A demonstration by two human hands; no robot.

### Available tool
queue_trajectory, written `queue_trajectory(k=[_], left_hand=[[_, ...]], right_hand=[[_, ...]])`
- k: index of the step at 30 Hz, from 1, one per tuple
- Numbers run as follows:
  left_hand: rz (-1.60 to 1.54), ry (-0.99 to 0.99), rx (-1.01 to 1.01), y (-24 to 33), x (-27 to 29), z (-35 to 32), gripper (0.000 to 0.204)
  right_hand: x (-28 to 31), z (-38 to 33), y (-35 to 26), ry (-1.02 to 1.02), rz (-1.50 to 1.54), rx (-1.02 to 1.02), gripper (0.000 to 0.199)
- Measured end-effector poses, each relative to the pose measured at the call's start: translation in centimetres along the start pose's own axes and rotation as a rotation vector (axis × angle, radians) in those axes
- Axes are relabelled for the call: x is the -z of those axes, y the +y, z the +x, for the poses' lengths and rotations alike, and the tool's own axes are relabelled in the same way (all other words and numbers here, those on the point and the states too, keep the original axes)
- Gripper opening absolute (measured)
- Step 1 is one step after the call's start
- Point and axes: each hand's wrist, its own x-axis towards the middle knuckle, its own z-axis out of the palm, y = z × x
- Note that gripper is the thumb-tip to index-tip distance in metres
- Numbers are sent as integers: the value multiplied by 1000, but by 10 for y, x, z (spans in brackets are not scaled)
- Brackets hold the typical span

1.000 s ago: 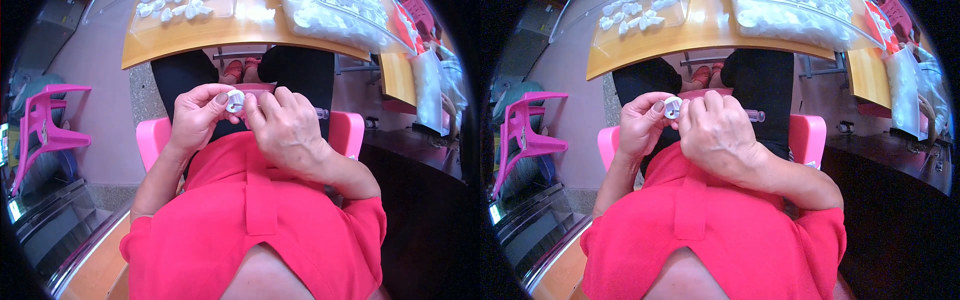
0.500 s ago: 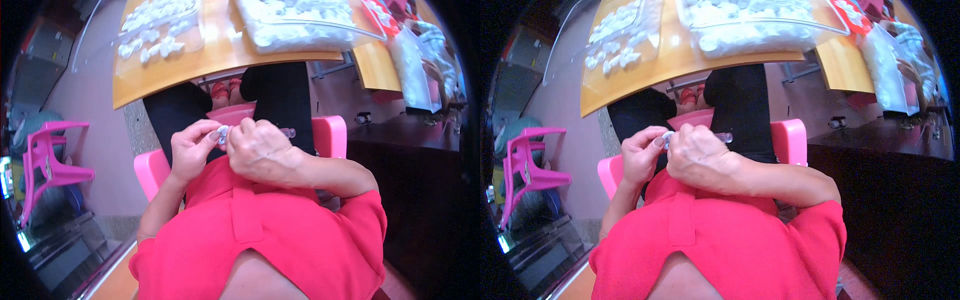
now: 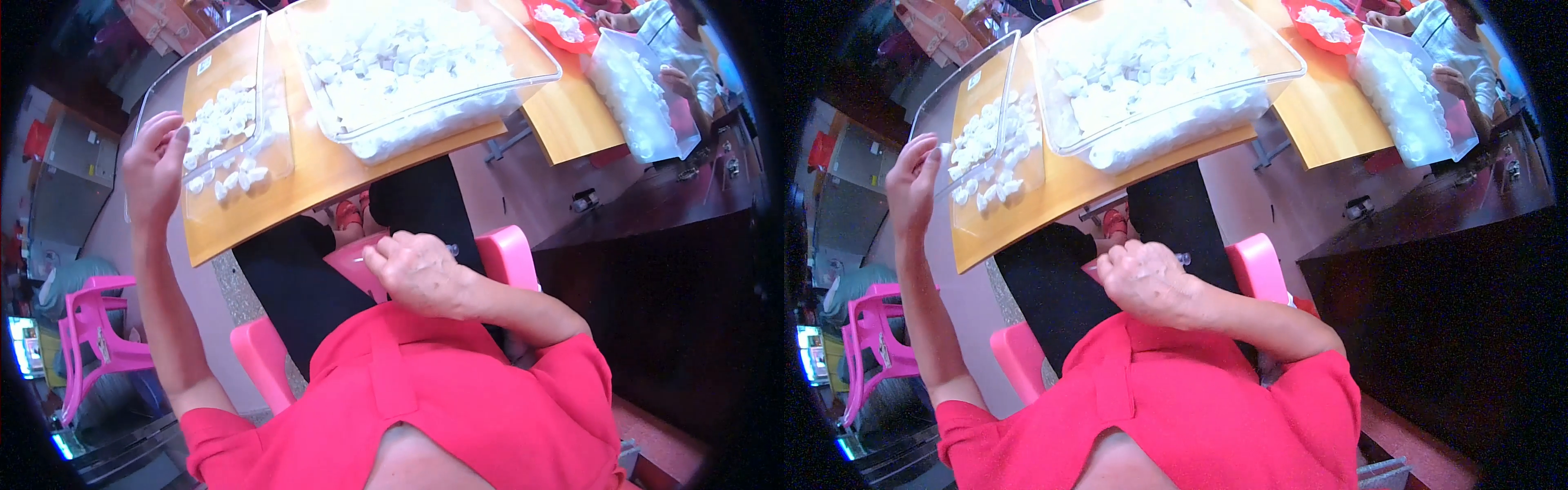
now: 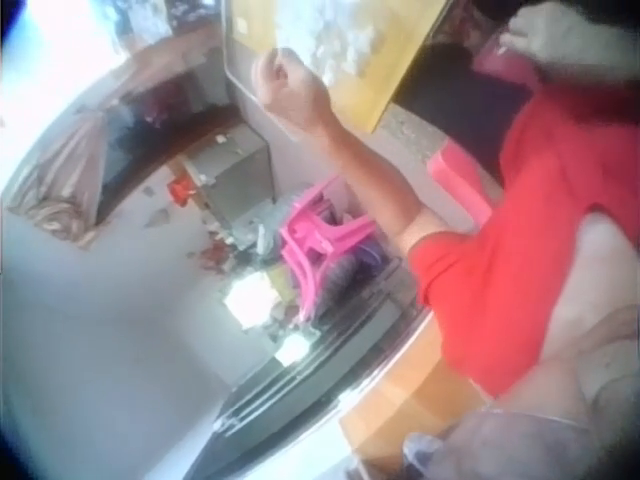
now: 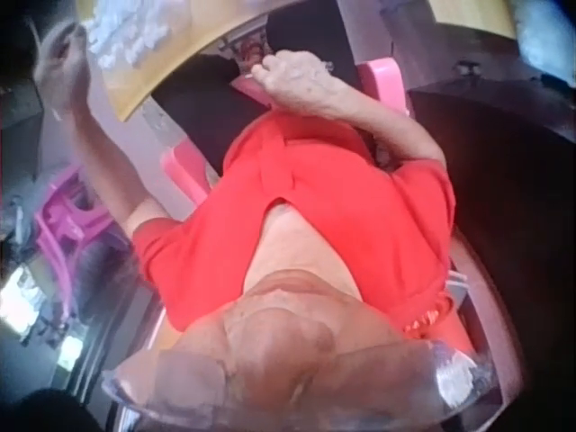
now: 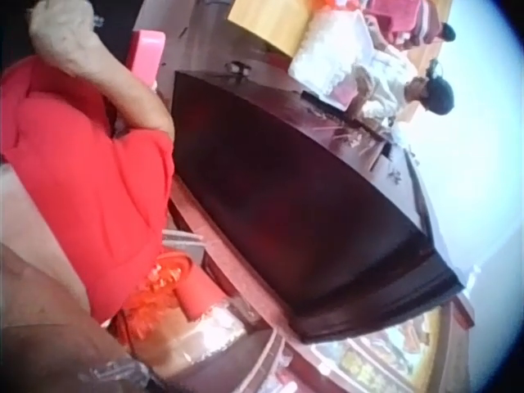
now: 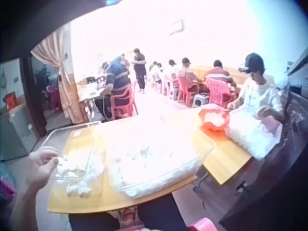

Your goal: The person sits at a work table with trays of plastic pieces. The person then picks up the plastic pieces one by one and inserts small components into them using a slender pointed tool.

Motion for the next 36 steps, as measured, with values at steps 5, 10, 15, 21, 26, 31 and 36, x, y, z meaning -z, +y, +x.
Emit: queue_trajectory(k=[5,10,15,21,26,31,36], left_hand=[[-18,-33,-358,53,-70,56,19],[53,-391,-663,127,-188,102,20],[299,-709,-485,166,-270,130,18],[315,-666,-358,174,-287,136,19],[-126,-543,-152,156,-213,126,13],[-737,-479,48,120,-123,44,13],[-1022,-208,280,58,-63,-108,7]], right_hand=[[-11,-6,19,-119,73,-19,15],[-14,-11,40,-165,139,-39,16],[-19,-19,61,-216,147,-73,16],[-15,-15,67,-177,192,-60,13],[-22,-14,55,-225,254,-54,14],[-18,-8,51,-179,356,-100,17],[-36,13,4,215,1200,-494,21]])
